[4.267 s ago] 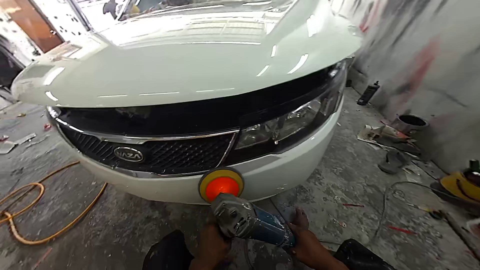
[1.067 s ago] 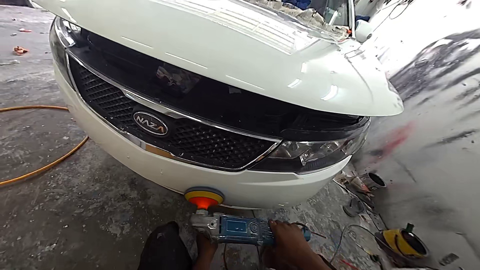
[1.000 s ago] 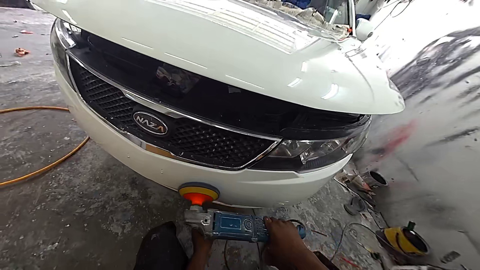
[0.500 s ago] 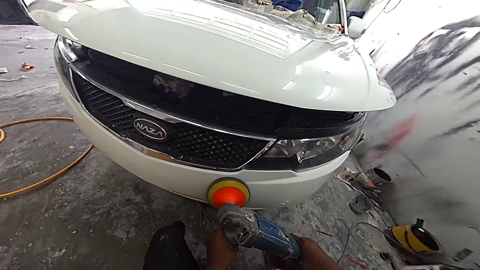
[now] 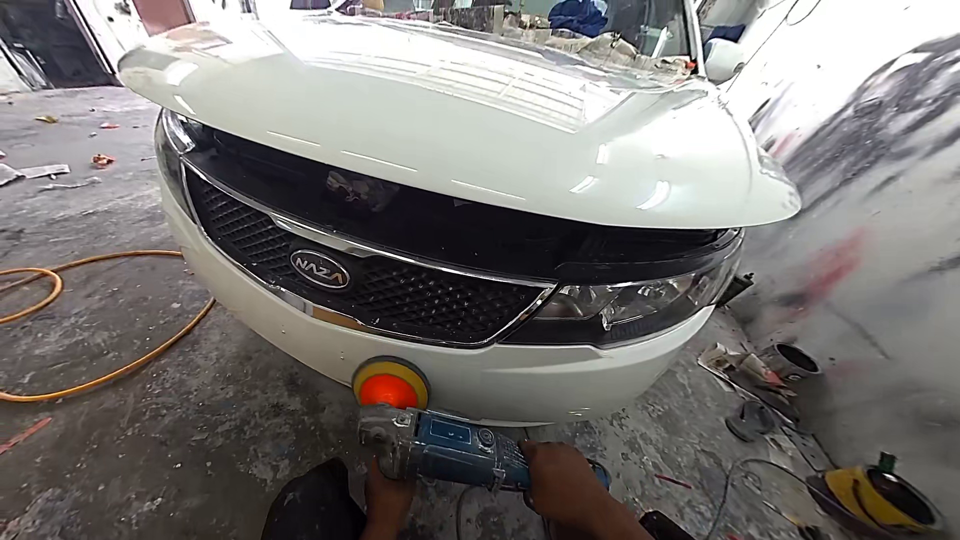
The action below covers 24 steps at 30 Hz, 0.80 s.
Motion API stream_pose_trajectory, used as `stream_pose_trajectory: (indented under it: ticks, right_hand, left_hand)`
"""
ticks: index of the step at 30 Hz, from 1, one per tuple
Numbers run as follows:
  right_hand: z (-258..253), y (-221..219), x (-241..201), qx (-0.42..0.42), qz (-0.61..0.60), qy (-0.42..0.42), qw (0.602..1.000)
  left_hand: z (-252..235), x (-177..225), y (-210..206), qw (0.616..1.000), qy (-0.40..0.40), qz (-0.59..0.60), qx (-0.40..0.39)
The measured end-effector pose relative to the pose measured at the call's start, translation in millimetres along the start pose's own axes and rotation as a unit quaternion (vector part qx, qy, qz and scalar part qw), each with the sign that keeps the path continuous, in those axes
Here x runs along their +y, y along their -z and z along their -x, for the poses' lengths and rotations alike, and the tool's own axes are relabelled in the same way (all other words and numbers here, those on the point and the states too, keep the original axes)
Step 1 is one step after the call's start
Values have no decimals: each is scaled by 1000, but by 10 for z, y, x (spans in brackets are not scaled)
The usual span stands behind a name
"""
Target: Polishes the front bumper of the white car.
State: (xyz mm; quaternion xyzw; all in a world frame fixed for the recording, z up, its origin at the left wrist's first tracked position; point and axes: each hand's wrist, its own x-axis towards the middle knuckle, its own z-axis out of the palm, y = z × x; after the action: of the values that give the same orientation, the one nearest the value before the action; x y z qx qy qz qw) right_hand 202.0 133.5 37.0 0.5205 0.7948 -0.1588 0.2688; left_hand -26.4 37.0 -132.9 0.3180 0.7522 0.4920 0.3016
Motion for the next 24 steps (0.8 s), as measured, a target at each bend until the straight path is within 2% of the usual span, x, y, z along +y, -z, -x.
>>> stream_pose_trajectory:
  ticks: [4, 7, 11, 15, 18, 20, 24]
  right_hand:
    - [98, -277, 200, -3, -30, -18, 999]
    - [122, -319, 280, 7, -34, -27, 999]
    - [168, -139, 214, 22, -31, -29, 999]
    - [145, -169, 159, 14, -26, -23, 999]
    - [84, -255, 161, 9, -30, -15, 999]
    - [66, -244, 153, 16, -35, -8, 999]
    - [88, -110, 198, 43, -26, -5, 999]
  left_hand:
    - [158, 24, -66, 996, 39, -61, -54]
    - [130, 170, -90, 995, 25, -81, -47]
    - [10, 336, -36, 996, -8, -82, -15]
    - [87, 157, -50, 999, -19, -45, -11]
    - [164, 39, -36, 997, 45, -60, -33]
    - [145, 14, -28, 996, 55, -71, -26]
    - [86, 84, -134, 999, -23, -39, 29]
